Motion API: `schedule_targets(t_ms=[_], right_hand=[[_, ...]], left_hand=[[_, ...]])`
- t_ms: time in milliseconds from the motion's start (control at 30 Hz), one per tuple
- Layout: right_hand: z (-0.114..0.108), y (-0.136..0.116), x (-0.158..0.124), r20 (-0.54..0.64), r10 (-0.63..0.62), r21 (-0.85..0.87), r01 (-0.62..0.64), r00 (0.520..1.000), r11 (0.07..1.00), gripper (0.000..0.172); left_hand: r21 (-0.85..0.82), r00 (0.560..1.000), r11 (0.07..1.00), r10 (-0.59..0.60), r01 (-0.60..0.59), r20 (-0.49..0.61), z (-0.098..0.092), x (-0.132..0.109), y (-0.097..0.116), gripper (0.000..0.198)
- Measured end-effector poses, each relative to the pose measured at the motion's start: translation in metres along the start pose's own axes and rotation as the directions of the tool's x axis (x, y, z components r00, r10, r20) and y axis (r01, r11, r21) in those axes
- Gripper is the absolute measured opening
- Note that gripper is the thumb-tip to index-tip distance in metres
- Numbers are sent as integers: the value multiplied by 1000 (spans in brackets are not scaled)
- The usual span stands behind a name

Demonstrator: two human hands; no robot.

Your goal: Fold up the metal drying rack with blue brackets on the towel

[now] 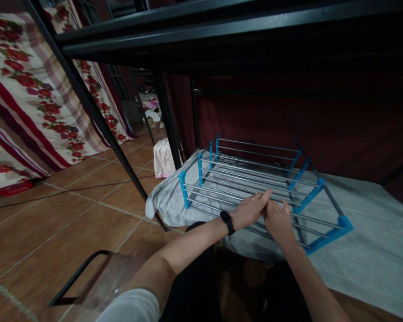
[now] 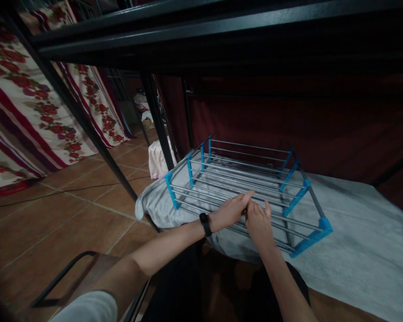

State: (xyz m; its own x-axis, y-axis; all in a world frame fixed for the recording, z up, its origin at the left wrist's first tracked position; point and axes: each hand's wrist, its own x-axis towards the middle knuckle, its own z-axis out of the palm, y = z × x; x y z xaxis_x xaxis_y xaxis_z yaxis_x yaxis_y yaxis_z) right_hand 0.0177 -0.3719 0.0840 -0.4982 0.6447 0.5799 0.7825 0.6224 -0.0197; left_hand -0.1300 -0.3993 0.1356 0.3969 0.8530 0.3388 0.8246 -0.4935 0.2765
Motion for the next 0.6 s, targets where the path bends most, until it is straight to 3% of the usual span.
schedule_targets(t_ms=[100, 233, 367, 467, 600], right_hand=[[0, 4, 6, 23, -36, 9, 36, 999, 999, 31], [-1, 10, 8, 15, -71, 13, 71, 997, 997, 36], [-2, 10, 7, 4, -98, 17, 98, 995, 995, 33], [-2, -4, 12, 14, -134, 34, 133, 991, 991, 33], [-1, -44, 33, 92, -180, 51, 176, 979, 983, 35]], left_hand=[[140, 996, 990, 23, -11, -87, -8, -19, -8, 65], [320, 978, 935, -94, 150, -184, -25, -45, -37, 55], [440, 977, 873, -190, 211, -92, -36, -60, -69, 34], [473, 983, 862, -172, 184, -69, -37, -63, -77, 25], [468, 983, 865, -151, 182, -103, -34, -62, -76, 23]])
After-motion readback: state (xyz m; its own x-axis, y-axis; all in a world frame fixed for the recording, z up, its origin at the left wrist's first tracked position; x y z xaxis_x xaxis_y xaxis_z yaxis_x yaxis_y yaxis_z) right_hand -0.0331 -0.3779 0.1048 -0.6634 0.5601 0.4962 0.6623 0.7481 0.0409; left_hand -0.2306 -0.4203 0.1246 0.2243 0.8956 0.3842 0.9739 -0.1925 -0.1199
